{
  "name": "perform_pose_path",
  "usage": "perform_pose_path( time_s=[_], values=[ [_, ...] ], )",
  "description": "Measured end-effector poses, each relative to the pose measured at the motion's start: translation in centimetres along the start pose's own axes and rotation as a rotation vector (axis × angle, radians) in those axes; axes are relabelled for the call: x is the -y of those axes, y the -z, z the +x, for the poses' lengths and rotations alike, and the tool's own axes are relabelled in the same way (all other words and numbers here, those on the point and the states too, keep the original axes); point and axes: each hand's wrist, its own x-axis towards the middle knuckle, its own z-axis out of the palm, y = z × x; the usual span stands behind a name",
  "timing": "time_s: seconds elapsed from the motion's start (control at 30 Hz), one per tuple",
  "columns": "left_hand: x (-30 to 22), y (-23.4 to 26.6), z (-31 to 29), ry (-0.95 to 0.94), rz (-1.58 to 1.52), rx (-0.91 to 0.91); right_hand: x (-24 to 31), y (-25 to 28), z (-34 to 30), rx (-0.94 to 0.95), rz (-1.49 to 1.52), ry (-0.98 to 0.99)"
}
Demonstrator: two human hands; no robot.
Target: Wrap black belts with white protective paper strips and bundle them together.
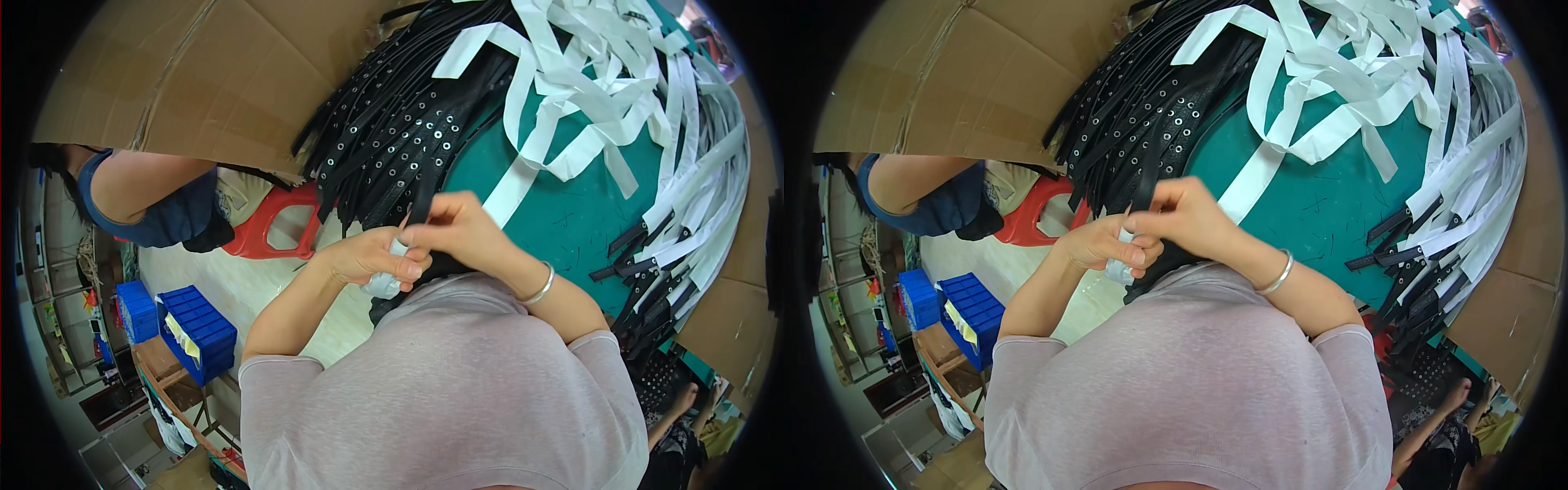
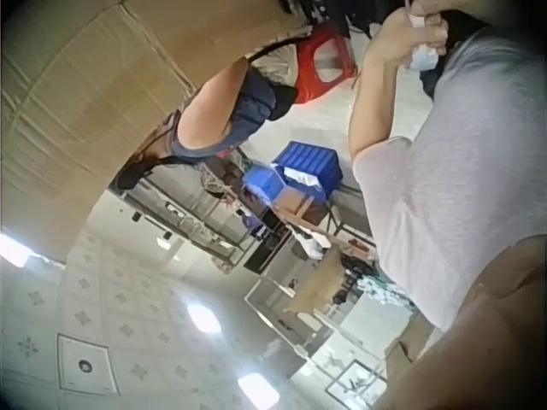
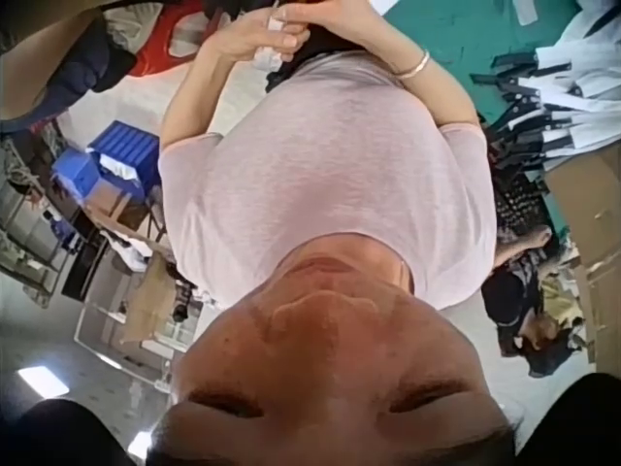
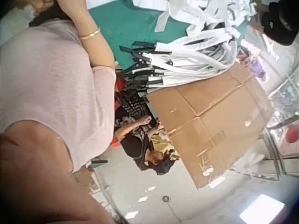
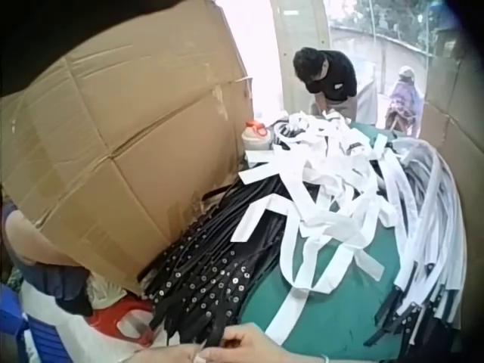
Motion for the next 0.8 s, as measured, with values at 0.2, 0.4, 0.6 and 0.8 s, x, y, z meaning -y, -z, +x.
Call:
perform_pose_path(
  time_s=[0.2,0.4,0.6,0.8],
  values=[
    [0.6,0.4,-1.1,0.069,0.017,0.043,-0.5,2.9,2.7,-0.234,0.510,0.015],
    [1.4,0.8,-2.3,0.078,0.162,0.022,-1.1,-1.0,0.2,-0.236,0.213,-0.024],
    [1.1,0.8,-2.2,0.098,0.055,0.016,4.7,2.3,0.2,-0.220,0.044,0.169],
    [-1.0,-0.1,0.6,-0.004,0.180,0.114,9.6,3.2,-0.8,-0.264,-0.254,0.234]
  ],
)
